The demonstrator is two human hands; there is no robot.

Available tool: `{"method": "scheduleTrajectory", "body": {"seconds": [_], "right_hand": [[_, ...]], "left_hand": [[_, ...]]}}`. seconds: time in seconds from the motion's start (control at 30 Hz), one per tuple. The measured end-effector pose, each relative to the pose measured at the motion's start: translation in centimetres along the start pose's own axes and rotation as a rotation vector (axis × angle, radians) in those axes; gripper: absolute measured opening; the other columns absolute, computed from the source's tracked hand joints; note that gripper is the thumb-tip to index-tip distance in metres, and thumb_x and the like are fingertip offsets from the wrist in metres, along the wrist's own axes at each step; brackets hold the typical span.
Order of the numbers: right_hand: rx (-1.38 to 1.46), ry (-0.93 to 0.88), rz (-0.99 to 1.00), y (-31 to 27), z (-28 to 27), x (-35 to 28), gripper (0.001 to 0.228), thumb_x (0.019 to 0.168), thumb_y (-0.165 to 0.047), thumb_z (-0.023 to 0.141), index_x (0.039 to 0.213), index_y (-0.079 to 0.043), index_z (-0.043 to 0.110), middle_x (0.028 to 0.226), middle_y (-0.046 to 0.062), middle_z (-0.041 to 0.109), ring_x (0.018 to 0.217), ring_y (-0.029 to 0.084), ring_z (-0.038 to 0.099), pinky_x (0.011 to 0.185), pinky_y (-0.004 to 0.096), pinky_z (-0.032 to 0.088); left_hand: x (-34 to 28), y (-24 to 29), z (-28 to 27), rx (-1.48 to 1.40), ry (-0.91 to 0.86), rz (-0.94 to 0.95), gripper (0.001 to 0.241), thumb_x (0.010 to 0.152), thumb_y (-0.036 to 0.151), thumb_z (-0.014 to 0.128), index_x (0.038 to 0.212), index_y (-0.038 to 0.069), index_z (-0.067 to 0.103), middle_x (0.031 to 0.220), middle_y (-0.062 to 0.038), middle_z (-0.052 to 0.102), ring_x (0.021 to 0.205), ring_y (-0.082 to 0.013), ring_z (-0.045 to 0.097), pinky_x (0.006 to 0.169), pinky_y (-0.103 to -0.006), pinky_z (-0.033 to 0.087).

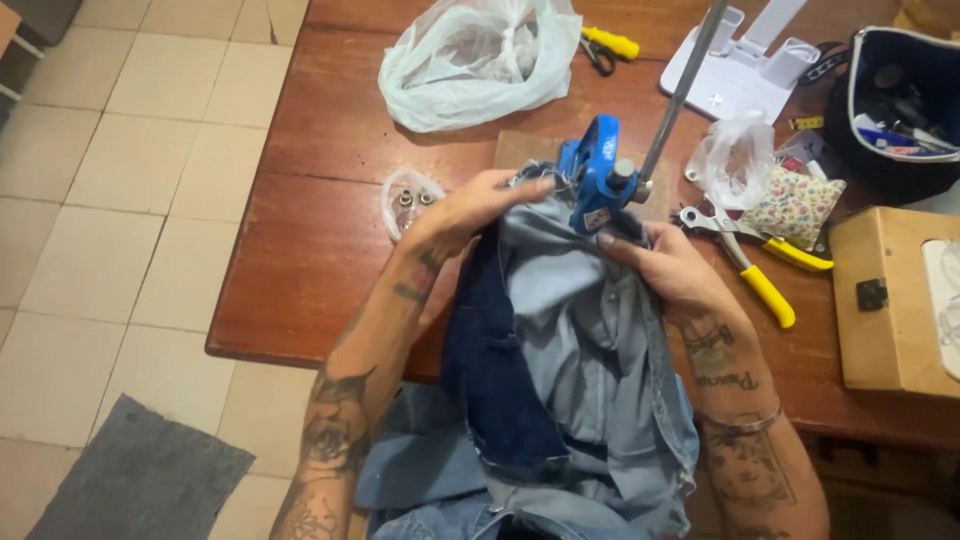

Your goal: Attaching metal studs to a denim vest using a hand press and pliers

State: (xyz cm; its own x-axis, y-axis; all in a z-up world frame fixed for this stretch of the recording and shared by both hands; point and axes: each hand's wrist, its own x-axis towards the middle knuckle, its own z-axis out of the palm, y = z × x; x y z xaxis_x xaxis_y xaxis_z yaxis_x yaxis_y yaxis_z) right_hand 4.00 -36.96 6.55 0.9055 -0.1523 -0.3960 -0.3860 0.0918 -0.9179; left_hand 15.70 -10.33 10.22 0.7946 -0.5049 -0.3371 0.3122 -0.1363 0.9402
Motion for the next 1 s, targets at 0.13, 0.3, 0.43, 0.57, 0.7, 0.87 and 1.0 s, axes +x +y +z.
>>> {"method": "scheduleTrajectory", "body": {"seconds": [0.13,0.3,0.43,0.57,0.7,0.87,1.0], "right_hand": [[0.054,-0.016,-0.009,-0.3,0.9,1.0,0.020,0.102,-0.011,0.100,0.115,-0.001,0.088,0.092,0.015,0.088,0.080,0.026,0.091,0.070,0.043,0.076],[0.101,0.051,0.003,-0.1,1.2,1.8,0.019,0.104,-0.012,0.098,0.116,-0.001,0.088,0.094,0.015,0.088,0.081,0.027,0.092,0.070,0.044,0.077],[0.101,0.058,0.000,1.3,-0.3,3.4,0.019,0.103,-0.010,0.098,0.117,0.000,0.088,0.093,0.017,0.087,0.082,0.029,0.092,0.070,0.044,0.077],[0.094,0.055,0.002,1.5,-0.5,4.1,0.020,0.102,-0.009,0.098,0.117,-0.001,0.089,0.094,0.016,0.088,0.083,0.029,0.092,0.071,0.045,0.077],[0.063,0.060,-0.028,0.0,0.3,2.5,0.022,0.099,-0.009,0.100,0.117,-0.002,0.089,0.094,0.016,0.088,0.082,0.028,0.092,0.071,0.042,0.077],[0.056,0.068,-0.010,0.7,0.4,2.2,0.022,0.099,-0.007,0.099,0.117,0.001,0.089,0.093,0.016,0.087,0.081,0.028,0.091,0.071,0.043,0.076],[0.068,0.062,-0.006,0.1,1.3,1.1,0.025,0.097,-0.008,0.100,0.118,0.001,0.090,0.094,0.016,0.088,0.081,0.028,0.091,0.071,0.044,0.076]], "left_hand": [[-4.2,-0.2,1.3,0.215,-0.038,0.081,0.110,0.084,0.065,0.101,0.166,-0.001,0.067,0.160,-0.037,0.077,0.158,-0.0501,0.070,0.129,-0.0603,0.061],[-4.5,-4.2,2.1,0.133,0.066,-0.025,0.092,0.078,0.046,0.110,0.155,0.007,0.079,0.147,-0.019,0.089,0.143,-0.0367,0.083,0.117,-0.0517,0.070],[-0.8,-8.6,0.0,-0.048,0.133,-0.016,0.048,0.094,0.025,0.102,0.136,0.007,0.091,0.119,-0.010,0.093,0.109,-0.0232,0.088,0.093,-0.0412,0.076],[0.8,-7.8,0.4,-0.038,0.151,0.048,0.032,0.099,0.025,0.093,0.128,0.011,0.093,0.111,-0.010,0.091,0.106,-0.0244,0.088,0.090,-0.0431,0.074],[1.1,-5.6,0.8,0.118,0.214,0.018,0.037,0.096,0.035,0.092,0.125,0.012,0.095,0.115,-0.014,0.092,0.119,-0.0316,0.088,0.102,-0.0470,0.069],[2.5,-9.7,0.2,0.194,0.256,-0.039,0.044,0.093,0.049,0.095,0.119,0.013,0.097,0.110,-0.014,0.092,0.114,-0.0331,0.088,0.098,-0.0493,0.068],[1.0,-8.8,0.8,0.163,0.291,-0.053,0.044,0.096,0.054,0.093,0.110,0.013,0.096,0.102,-0.011,0.090,0.104,-0.0290,0.087,0.090,-0.0453,0.066]]}}
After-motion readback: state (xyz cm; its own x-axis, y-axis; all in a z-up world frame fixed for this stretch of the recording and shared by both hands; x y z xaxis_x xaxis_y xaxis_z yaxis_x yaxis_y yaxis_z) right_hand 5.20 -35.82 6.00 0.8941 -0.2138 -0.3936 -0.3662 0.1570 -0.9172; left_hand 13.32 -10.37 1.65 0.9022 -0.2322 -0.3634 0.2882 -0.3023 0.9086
